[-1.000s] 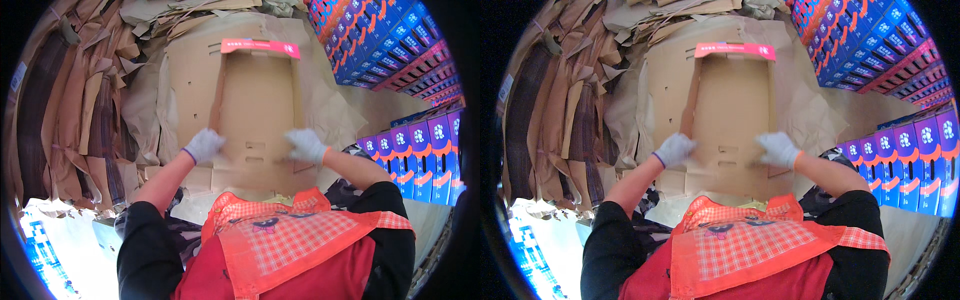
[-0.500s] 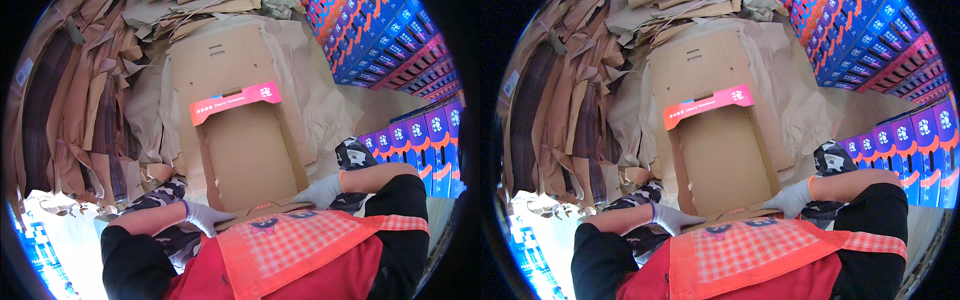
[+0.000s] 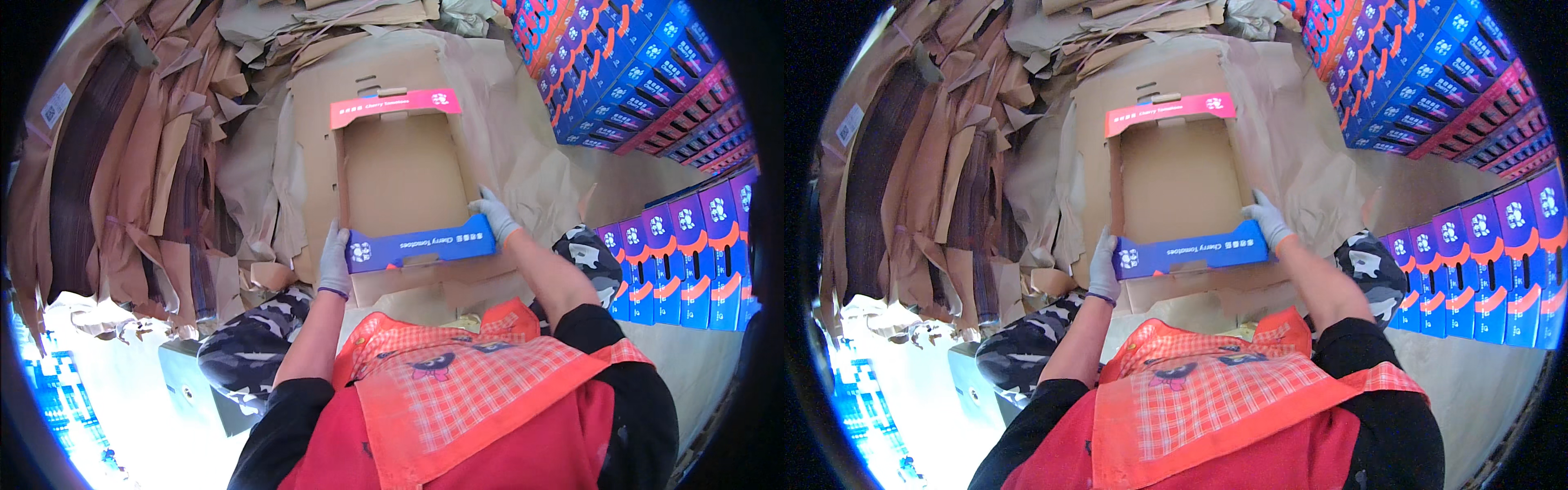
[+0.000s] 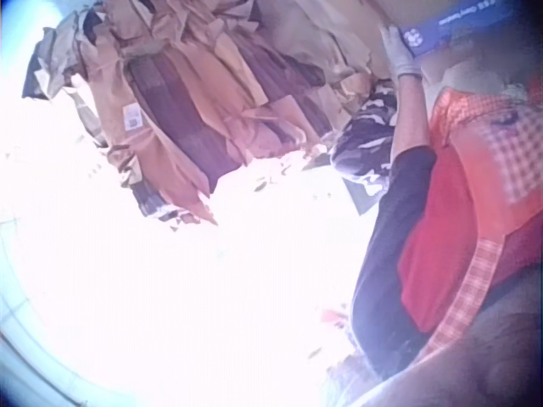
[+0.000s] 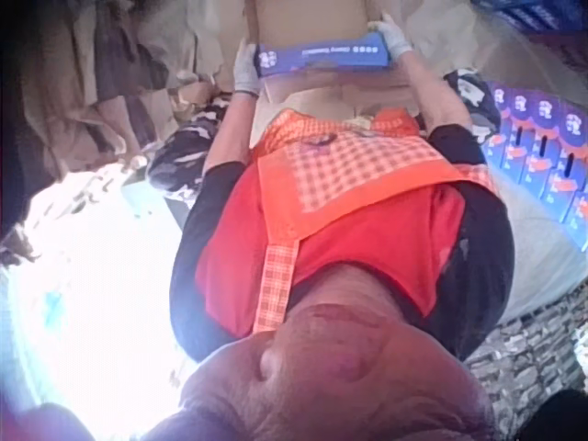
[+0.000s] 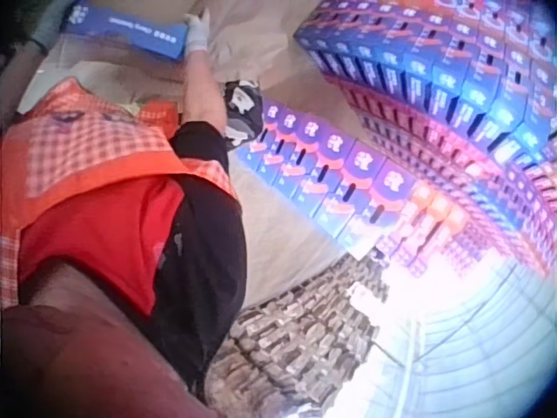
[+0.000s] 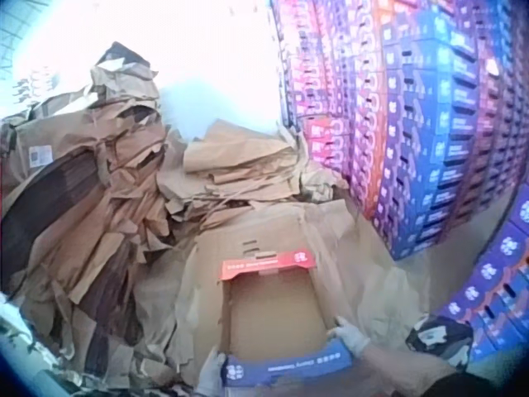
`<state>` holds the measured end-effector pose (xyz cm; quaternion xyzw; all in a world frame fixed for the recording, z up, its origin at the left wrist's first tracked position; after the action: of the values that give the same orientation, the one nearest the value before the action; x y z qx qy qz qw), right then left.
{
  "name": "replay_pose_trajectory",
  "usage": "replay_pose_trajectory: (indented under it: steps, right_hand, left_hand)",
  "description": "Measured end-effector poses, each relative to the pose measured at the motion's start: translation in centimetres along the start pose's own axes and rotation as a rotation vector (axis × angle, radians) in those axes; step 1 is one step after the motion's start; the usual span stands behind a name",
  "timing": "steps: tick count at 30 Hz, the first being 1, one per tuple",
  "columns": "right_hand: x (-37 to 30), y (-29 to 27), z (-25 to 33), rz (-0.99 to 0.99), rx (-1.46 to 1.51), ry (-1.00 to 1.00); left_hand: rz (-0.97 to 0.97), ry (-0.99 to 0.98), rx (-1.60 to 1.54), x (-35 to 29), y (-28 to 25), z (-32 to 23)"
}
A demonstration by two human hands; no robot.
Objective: The person sits on the floor and repeatedly folds flat cardboard pieces into small rectangular boxes. They fold the side flaps, tuck the ends, and then place the finished boxes onto a growing stack to their right. The person wears gloves and an apron while working in a warehouse setting.
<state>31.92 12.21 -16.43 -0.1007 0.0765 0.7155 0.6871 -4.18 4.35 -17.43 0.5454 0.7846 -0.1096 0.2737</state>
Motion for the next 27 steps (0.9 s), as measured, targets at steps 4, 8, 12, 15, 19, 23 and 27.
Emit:
replay_pose_trajectory:
  steps: [4, 8, 12, 15, 19, 23, 27]
  right_hand:
    - [1.1, -2.7, 4.9, -0.064, 0.107, 0.165]
    - [-1.0, -1.1, 21.8, 0.195, -0.274, -0.368]
    - [-9.5, 6.4, 31.7, 0.315, -1.174, -0.999]
    - [-11.3, 11.2, 29.3, 0.547, -1.189, -1.057]
    - [-8.1, 8.2, 27.6, 0.096, -0.402, -1.116]
    - [-5.6, 4.5, 25.3, -0.242, 0.161, -0.787]
    - [-9.1, 4.1, 28.1, -0.293, -0.557, -1.077]
  left_hand:
    - [0.008, -0.094, -0.432, -2.6, 2.1, 2.1]
    - [0.404, -0.437, -0.906, -4.6, 9.5, 7.1]
    - [0.499, -0.816, -0.531, -5.9, 15.0, 12.5]
    - [0.474, -0.802, 0.146, -9.4, 14.3, 10.8]
    - [0.511, 0.718, 1.075, -18.8, 15.0, -4.9]
    - [0.242, 1.411, 1.363, -22.9, 18.0, -16.2]
    - [0.160, 1.223, 1.406, -18.6, 20.4, -20.7]
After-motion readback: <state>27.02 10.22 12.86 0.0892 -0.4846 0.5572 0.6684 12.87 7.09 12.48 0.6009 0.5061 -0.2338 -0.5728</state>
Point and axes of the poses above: each hand's wrist, its own x-axis towards the middle knuckle, its own y-axis out of the palm, z = x × y, the point moved 6 cm from there along x, towards the middle knuckle, and after that the axes turned 12 degrees about -y, right-handed, at the moved point
